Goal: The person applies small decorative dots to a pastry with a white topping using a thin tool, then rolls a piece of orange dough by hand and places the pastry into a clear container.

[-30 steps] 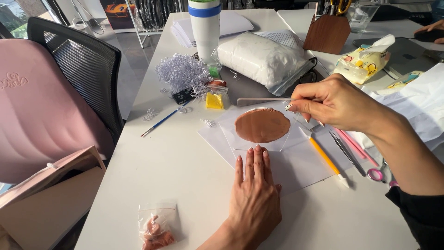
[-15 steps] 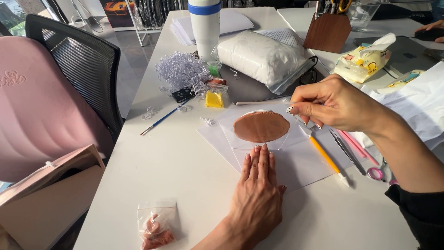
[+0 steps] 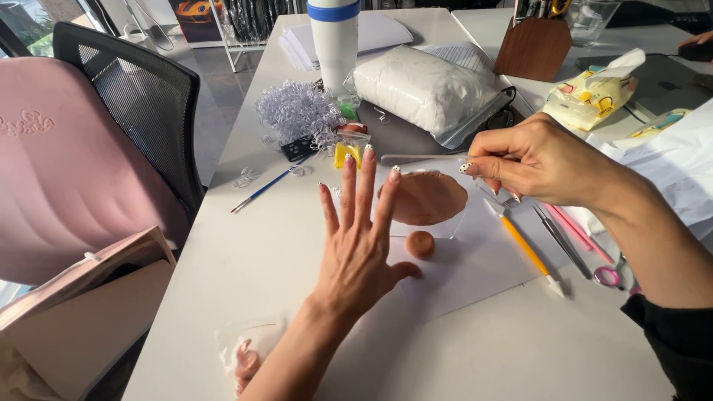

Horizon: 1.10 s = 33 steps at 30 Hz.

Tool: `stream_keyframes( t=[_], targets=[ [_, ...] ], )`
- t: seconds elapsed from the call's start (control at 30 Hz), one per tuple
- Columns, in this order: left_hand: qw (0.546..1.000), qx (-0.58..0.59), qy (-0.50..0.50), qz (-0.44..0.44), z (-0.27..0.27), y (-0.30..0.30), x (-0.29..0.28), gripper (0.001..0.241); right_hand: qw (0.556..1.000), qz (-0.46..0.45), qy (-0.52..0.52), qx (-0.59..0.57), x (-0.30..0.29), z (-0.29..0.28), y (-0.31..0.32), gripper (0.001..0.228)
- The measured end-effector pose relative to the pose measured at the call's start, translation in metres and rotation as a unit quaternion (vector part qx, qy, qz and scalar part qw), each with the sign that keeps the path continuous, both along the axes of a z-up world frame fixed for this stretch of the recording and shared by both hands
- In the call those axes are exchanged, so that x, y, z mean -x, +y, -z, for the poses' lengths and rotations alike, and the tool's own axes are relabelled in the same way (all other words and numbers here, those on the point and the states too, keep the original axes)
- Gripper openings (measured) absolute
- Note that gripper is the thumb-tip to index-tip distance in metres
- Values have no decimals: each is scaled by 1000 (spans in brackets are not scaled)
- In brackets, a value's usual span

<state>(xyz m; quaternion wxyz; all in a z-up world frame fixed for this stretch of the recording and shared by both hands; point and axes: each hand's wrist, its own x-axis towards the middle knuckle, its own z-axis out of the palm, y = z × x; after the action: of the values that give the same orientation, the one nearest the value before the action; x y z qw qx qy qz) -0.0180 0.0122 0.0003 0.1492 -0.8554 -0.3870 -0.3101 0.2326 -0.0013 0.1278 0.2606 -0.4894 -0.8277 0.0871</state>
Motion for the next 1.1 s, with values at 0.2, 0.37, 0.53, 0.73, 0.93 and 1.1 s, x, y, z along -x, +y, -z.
stream_keyframes(
  t=[0.2, 0.37, 0.53, 0.73, 0.93, 1.1],
  targets=[
    [998, -30, 7, -60, 19, 10, -14, 158, 999, -21, 16, 20, -1, -1, 0, 31],
    [998, -39, 18, -47, 13, 5, -11, 157, 998, -17, -15, -62, 2, 0, 0, 29],
    [977, 100, -178, 69, -12, -1, 7, 138, 994, 68, -2, -85, -30, -10, -13, 21],
    [881, 137, -411, 190, -45, -10, 22, 92, 991, 81, 8, -102, -55, -12, -57, 17],
    [878, 249, -313, 264, -33, -4, 22, 108, 987, 10, -42, -154, -1, -3, -57, 17],
    [880, 453, -116, 80, -7, 1, 9, 150, 992, 24, -29, -117, 4, 10, -45, 22]
  ],
)
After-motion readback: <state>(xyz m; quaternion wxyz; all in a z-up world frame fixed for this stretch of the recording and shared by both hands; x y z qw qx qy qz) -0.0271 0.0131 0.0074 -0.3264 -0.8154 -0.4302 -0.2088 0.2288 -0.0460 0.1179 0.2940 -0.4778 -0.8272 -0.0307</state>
